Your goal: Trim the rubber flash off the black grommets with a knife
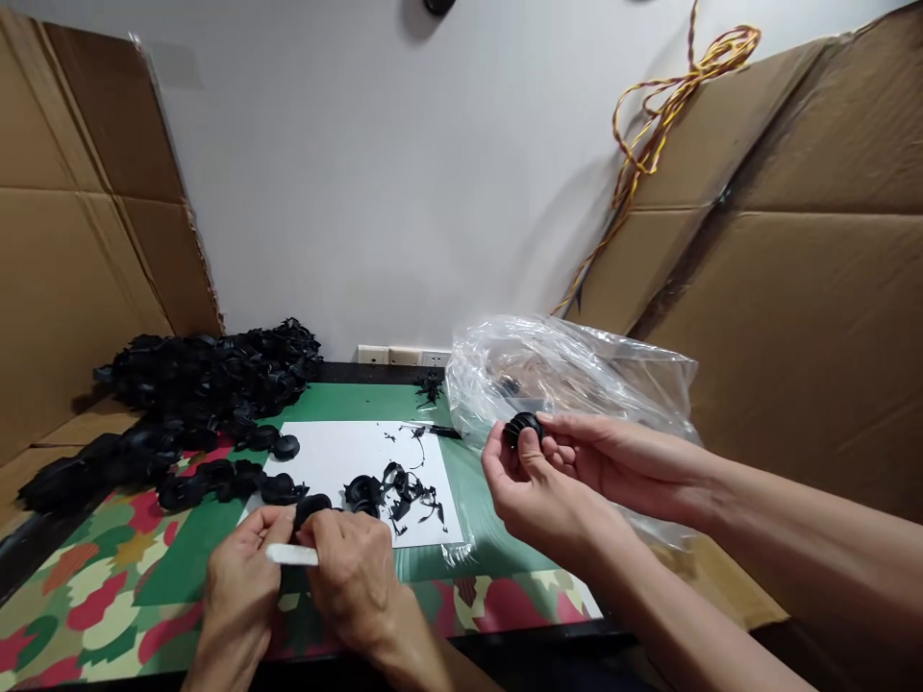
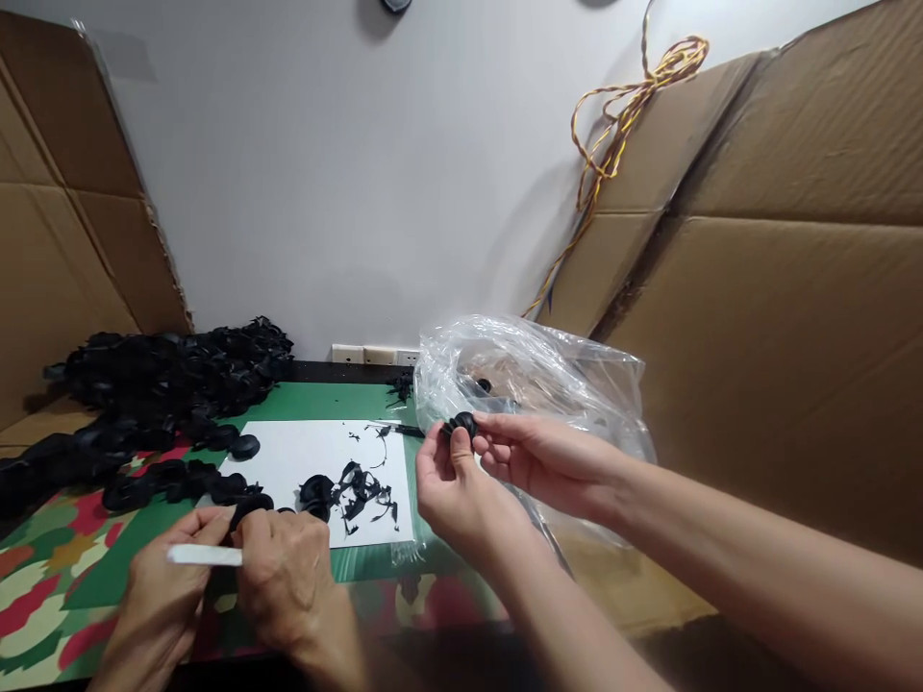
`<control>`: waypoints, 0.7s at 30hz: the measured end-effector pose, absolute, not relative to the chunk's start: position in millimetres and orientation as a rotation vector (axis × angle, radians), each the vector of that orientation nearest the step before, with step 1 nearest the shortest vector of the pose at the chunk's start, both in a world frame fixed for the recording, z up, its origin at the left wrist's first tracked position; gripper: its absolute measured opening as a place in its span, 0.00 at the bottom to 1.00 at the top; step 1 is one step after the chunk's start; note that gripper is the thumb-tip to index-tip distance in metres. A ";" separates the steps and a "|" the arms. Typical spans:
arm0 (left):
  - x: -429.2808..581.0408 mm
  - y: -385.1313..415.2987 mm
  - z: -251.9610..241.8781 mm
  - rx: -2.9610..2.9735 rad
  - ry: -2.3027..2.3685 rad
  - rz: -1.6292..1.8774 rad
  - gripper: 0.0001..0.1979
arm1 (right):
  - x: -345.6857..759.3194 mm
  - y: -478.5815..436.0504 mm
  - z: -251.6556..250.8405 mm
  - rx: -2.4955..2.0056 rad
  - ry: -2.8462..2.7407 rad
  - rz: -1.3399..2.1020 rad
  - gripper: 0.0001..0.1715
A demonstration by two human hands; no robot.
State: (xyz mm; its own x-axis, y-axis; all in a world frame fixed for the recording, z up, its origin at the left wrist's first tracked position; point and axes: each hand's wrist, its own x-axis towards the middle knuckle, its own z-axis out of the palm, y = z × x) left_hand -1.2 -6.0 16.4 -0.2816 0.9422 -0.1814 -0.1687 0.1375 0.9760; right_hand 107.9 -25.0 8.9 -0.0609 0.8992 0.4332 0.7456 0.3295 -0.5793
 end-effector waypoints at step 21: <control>-13.5 -26.9 14.2 0.584 0.881 1.408 0.18 | 135.8 -48.8 -2.5 -1.200 -1.101 0.994 0.21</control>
State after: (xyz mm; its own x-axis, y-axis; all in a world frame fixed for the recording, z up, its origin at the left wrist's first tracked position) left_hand -13.5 -26.9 14.2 -0.0577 0.9827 -0.1762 -0.5885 0.1091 0.8011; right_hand 135.8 -48.8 -2.5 0.1955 0.9747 0.1080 -0.0085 0.1118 -0.9937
